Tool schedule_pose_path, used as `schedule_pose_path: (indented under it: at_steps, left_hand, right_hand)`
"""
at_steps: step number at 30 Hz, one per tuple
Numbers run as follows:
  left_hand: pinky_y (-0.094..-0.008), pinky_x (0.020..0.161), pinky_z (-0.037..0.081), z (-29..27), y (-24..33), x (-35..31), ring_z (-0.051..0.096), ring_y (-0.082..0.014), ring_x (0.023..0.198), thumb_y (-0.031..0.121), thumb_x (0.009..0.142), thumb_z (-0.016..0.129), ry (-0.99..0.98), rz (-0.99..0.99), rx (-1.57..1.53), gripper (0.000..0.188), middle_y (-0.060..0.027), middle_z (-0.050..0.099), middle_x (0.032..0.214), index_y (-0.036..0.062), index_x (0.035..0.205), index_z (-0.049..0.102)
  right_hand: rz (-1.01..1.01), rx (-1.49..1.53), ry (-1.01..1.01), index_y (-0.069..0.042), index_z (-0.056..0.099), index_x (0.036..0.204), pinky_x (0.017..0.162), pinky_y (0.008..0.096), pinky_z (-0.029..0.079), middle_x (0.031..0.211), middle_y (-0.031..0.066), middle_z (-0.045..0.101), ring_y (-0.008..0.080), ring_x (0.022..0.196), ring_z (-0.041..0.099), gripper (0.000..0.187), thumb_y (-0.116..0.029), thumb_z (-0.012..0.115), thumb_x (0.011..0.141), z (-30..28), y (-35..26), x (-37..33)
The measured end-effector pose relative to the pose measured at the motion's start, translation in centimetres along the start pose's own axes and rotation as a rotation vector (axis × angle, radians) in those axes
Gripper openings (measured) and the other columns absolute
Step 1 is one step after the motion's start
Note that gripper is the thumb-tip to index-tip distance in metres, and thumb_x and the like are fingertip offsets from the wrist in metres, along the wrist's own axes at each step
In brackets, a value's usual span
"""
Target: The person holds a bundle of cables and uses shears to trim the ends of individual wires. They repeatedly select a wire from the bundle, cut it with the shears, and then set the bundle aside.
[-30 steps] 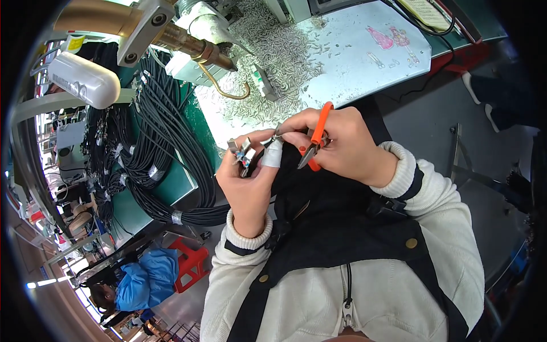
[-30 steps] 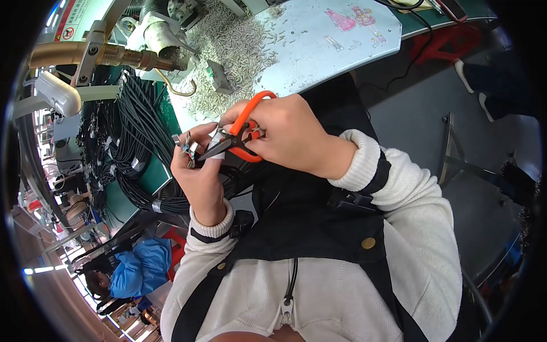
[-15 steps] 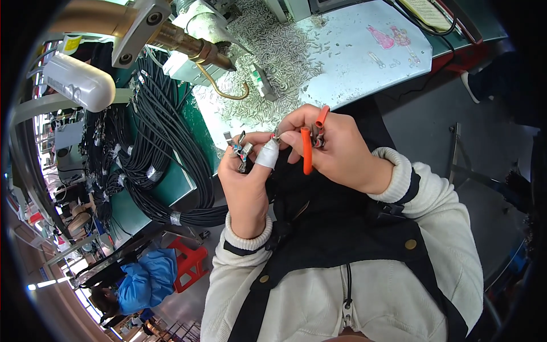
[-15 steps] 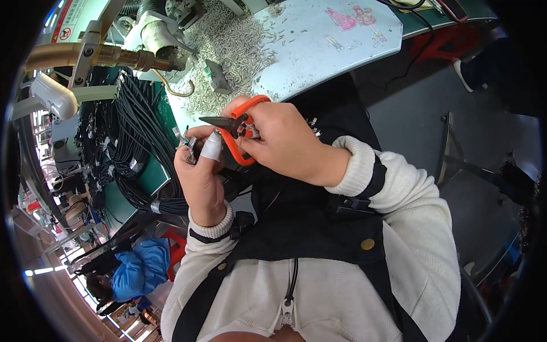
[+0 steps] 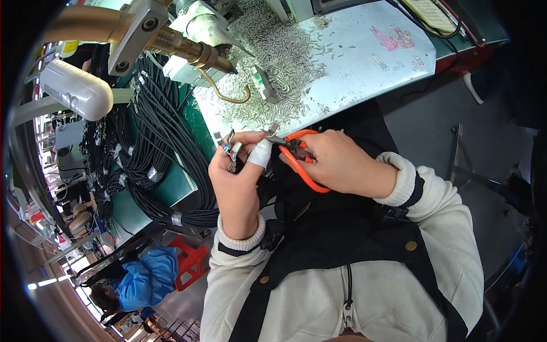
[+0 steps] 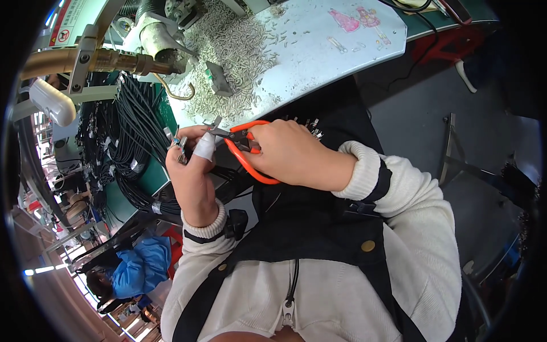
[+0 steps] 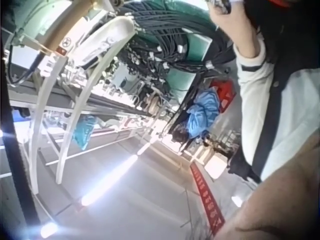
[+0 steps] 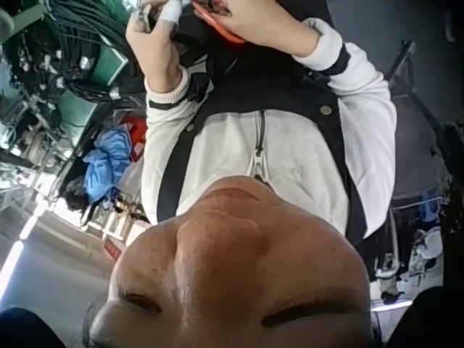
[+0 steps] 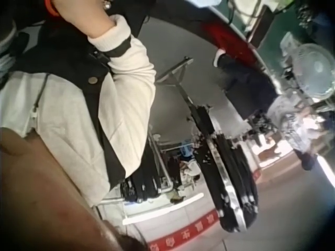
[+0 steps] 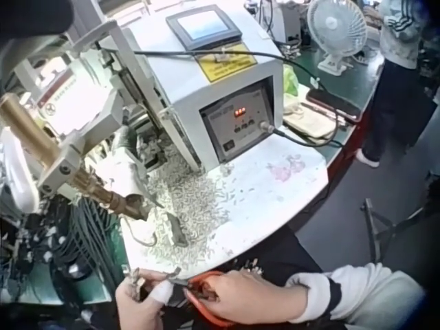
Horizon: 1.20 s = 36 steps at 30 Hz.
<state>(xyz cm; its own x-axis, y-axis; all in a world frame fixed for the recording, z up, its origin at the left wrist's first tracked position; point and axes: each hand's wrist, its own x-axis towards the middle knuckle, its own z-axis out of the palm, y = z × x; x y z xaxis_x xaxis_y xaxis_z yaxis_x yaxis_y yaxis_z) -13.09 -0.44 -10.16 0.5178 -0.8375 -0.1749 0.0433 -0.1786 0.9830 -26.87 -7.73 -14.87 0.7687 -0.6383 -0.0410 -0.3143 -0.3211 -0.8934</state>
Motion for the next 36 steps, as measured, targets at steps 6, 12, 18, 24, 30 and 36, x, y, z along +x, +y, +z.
schedule_pose_path:
  at_steps: [6, 12, 18, 24, 30, 36]
  left_hand:
    - [-0.0164, 0.042, 0.024, -1.5, -0.1, 4.5, 0.034, -0.0018, 0.047, 0.005, 0.079, 0.055, -0.25, -0.279, -0.33, 0.011, 0.0033, 0.046, 0.065, 0.0004, 0.09, 0.055]
    - [-0.017, 0.037, 0.018, -0.8, 0.1, 7.2, 0.027, -0.0018, 0.041, 0.007, 0.08, 0.055, -0.217, -0.262, -0.35, 0.01, 0.0044, 0.04, 0.06, 0.0031, 0.088, 0.053]
    - [-0.0168, 0.036, 0.016, -1.2, 0.5, 8.0, 0.026, -0.0016, 0.04, 0.009, 0.079, 0.058, -0.233, -0.281, -0.301, 0.014, 0.005, 0.038, 0.057, 0.0045, 0.089, 0.051]
    - [-0.0166, 0.035, 0.016, -1.6, 0.5, 8.5, 0.025, -0.0015, 0.039, 0.01, 0.076, 0.061, -0.266, -0.281, -0.282, 0.018, 0.005, 0.038, 0.057, 0.0056, 0.088, 0.048]
    - [-0.0167, 0.035, 0.016, -0.9, 0.9, 8.2, 0.025, -0.0013, 0.039, 0.009, 0.075, 0.06, -0.245, -0.236, -0.262, 0.017, 0.0047, 0.039, 0.057, 0.006, 0.085, 0.047]
    - [-0.0171, 0.035, 0.016, -1.1, 0.4, 8.4, 0.024, -0.0009, 0.039, 0.008, 0.075, 0.06, -0.239, -0.224, -0.269, 0.018, 0.0048, 0.039, 0.057, 0.0045, 0.09, 0.049]
  right_hand:
    - [0.296, 0.637, -0.111, -0.001, 0.052, 0.078, 0.038, 0.0239, 0.037, 0.049, 0.0026, 0.05, 0.0121, 0.039, 0.05, 0.019, -0.02, 0.055, 0.083, -1.9, -1.5, 0.7]
    - [0.132, 0.561, 0.243, 0.002, 0.05, 0.087, 0.039, 0.0211, 0.038, 0.056, 0.0016, 0.049, 0.0077, 0.041, 0.048, 0.022, -0.019, 0.055, 0.084, -2.8, -1.8, 4.0]
    - [0.071, 0.555, 0.241, 0.004, 0.05, 0.09, 0.04, 0.0215, 0.04, 0.055, 0.0021, 0.049, 0.0078, 0.041, 0.047, 0.024, -0.019, 0.056, 0.083, -3.0, -1.1, 7.1]
    - [0.096, 0.467, 0.233, 0.004, 0.05, 0.091, 0.04, 0.022, 0.039, 0.055, 0.0028, 0.048, 0.0078, 0.042, 0.046, 0.02, -0.014, 0.053, 0.082, -3.0, -1.1, 7.3]
    - [0.069, 0.515, 0.22, 0.004, 0.049, 0.091, 0.04, 0.0219, 0.039, 0.056, 0.003, 0.049, 0.0079, 0.043, 0.046, 0.018, -0.011, 0.051, 0.082, -3.1, -1.0, 7.3]
    - [0.052, 0.445, 0.253, 0.004, 0.048, 0.09, 0.041, 0.0211, 0.039, 0.058, 0.0023, 0.049, 0.0075, 0.044, 0.046, 0.017, -0.011, 0.051, 0.082, -2.6, -0.4, 7.6]
